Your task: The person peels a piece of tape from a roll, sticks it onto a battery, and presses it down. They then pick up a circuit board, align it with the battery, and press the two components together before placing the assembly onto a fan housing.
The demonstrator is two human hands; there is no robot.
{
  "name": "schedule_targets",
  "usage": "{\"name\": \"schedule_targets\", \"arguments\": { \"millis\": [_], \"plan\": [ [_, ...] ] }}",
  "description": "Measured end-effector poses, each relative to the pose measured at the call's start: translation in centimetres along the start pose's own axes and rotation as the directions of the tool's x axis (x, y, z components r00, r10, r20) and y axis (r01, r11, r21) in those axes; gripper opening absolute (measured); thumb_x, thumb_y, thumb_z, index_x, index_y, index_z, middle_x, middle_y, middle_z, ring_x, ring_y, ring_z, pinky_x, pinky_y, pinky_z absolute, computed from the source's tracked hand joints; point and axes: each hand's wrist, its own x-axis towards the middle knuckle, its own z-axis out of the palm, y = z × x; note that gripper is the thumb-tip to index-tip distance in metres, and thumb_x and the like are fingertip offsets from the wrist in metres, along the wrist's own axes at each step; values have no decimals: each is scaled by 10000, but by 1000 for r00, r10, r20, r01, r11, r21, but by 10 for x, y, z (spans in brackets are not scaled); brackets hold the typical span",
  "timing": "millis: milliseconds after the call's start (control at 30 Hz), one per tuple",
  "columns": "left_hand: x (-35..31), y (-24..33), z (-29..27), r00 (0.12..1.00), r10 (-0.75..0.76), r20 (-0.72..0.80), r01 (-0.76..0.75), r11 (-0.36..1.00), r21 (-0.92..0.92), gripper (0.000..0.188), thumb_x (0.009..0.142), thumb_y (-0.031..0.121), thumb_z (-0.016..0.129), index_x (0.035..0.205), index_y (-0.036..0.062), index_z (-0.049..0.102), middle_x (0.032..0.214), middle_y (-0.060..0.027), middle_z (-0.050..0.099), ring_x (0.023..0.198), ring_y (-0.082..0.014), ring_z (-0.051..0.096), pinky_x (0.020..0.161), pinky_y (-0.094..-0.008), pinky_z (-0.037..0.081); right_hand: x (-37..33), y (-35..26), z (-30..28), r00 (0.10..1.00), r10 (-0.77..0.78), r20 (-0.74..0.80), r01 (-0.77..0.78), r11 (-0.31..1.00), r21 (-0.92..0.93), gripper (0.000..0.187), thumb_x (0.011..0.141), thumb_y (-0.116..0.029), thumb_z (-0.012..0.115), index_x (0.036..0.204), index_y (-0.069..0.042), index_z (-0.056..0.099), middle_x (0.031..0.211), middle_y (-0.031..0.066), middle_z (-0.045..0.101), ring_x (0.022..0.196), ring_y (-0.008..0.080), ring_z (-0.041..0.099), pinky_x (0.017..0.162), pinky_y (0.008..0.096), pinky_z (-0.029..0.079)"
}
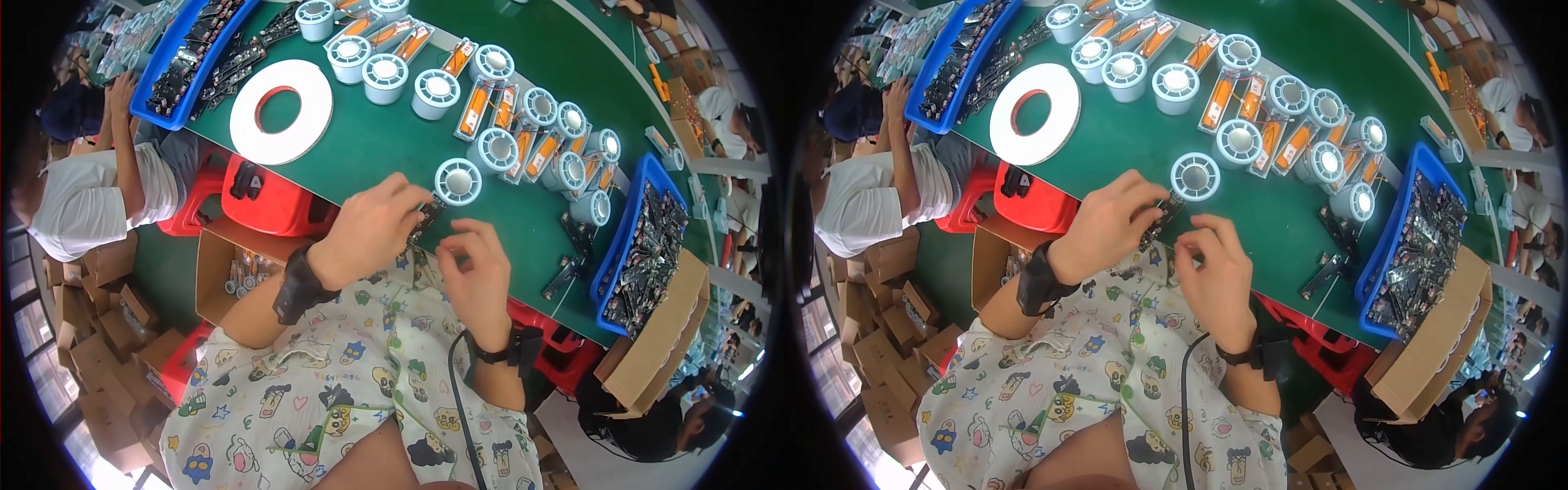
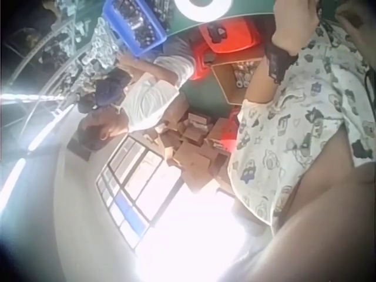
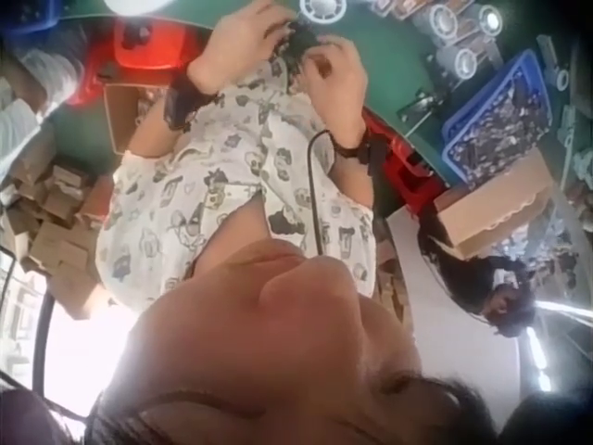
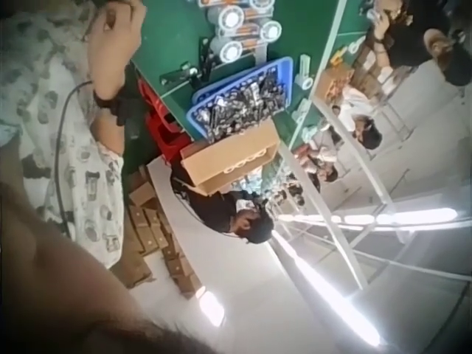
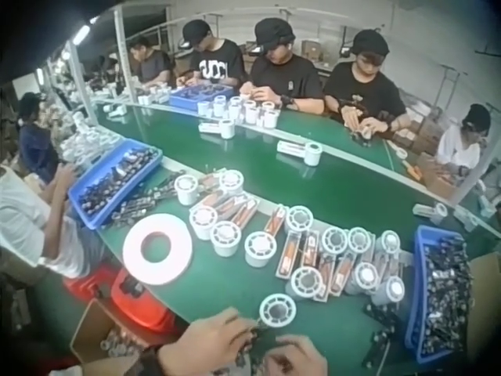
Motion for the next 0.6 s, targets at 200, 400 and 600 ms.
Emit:
{"name": "schedule_targets", "arguments": {
  "millis": [200, 400, 600],
  "plan": [
    [-9, 10, 9, 973, 203, -109, -201, 979, 31, 276, 857, 83, 753, 1116, 32, 672, 1021, -116, 619, 846, -298, 663, 725, -392, 548, -3, 11, -25, 980, 195, -43, -160, 893, 421, 106, 848, 34, 735, 927, 1, 673, 972, 72, 676, 737, 122, 675, 591, 242, 518],
    [-9, -1, 13, 999, 20, -39, -26, 986, -165, 372, 812, 24, 783, 1161, 9, 654, 1044, -138, 610, 868, -295, 651, 737, -364, 543, 23, -6, -85, 912, 393, 114, -351, 610, 710, 157, 841, 41, 733, 949, -22, 637, 897, 93, 667, 723, 131, 640, 611, 253, 509],
    [-10, 4, 4, 1000, 23, -21, -26, 994, -110, 397, 799, 49, 779, 1173, 13, 652, 1065, -141, 621, 932, -328, 640, 792, -392, 538, 86, -37, -215, 975, 90, -204, 12, 893, 451, 132, 876, -43, 729, 958, -14, 629, 870, 68, 651, 814, 147, 633, 679, 255, 505]
  ]
}}
